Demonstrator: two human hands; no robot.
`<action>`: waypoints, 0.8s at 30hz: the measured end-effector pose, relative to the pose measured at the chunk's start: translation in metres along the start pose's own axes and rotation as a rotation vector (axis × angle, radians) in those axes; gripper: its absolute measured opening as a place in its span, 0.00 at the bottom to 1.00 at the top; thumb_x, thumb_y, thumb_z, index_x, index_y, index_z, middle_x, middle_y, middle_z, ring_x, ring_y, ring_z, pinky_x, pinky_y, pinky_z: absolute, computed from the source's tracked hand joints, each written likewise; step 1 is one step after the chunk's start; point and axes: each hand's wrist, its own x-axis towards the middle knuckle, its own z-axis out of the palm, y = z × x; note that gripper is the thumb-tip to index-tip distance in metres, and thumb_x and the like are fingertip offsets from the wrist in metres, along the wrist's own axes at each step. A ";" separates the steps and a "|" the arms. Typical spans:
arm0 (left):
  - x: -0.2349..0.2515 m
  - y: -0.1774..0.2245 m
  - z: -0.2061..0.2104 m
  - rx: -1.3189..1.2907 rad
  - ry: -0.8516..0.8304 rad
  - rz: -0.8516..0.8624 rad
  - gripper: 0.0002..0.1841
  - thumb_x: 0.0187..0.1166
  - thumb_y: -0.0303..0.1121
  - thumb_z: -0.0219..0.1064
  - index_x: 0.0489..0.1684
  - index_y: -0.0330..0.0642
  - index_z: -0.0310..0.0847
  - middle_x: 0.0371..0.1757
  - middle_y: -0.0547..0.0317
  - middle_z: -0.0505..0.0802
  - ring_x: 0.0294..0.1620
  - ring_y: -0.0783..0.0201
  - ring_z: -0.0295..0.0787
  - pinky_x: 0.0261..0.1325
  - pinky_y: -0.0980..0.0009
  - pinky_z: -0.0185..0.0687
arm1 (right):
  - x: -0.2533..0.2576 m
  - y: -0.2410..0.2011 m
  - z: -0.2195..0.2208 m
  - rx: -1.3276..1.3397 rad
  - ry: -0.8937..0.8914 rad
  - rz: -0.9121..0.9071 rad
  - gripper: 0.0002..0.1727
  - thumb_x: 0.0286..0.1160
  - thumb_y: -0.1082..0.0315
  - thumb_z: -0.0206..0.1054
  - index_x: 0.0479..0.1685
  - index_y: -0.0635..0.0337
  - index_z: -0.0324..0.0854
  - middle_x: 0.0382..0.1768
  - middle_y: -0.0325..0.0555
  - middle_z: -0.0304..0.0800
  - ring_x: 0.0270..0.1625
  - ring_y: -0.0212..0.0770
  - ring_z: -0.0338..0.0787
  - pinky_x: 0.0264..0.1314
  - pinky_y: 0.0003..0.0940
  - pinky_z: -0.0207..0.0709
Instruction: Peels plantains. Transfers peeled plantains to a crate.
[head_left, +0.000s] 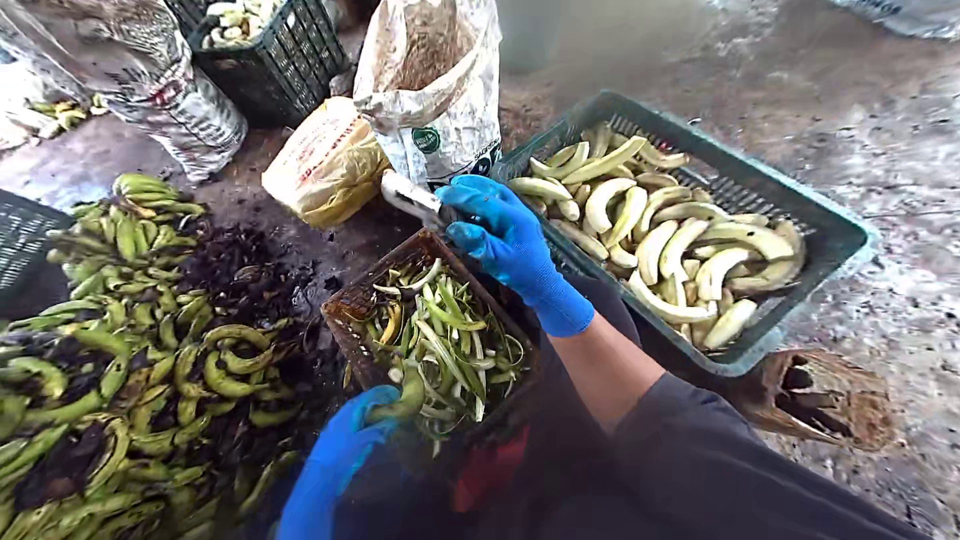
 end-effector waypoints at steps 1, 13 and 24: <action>-0.015 0.008 -0.015 -0.167 0.022 0.113 0.31 0.65 0.37 0.79 0.73 0.50 0.79 0.66 0.61 0.90 0.59 0.63 0.90 0.57 0.60 0.91 | -0.001 0.003 -0.002 0.060 0.016 0.033 0.26 0.79 0.47 0.65 0.64 0.55 0.89 0.72 0.50 0.85 0.76 0.44 0.81 0.76 0.45 0.78; 0.005 0.081 0.028 -1.113 0.561 0.511 0.32 0.75 0.24 0.66 0.83 0.40 0.63 0.61 0.41 0.90 0.54 0.49 0.92 0.57 0.52 0.90 | -0.109 0.008 0.040 0.380 -0.108 0.684 0.26 0.94 0.57 0.37 0.82 0.61 0.62 0.54 0.48 0.92 0.48 0.42 0.94 0.50 0.41 0.89; 0.050 0.087 0.031 -0.893 0.922 0.578 0.35 0.75 0.32 0.69 0.84 0.40 0.60 0.72 0.55 0.83 0.70 0.65 0.83 0.71 0.65 0.81 | -0.101 -0.086 0.071 0.497 -0.083 0.027 0.35 0.87 0.35 0.49 0.79 0.51 0.68 0.46 0.33 0.93 0.35 0.27 0.90 0.35 0.25 0.88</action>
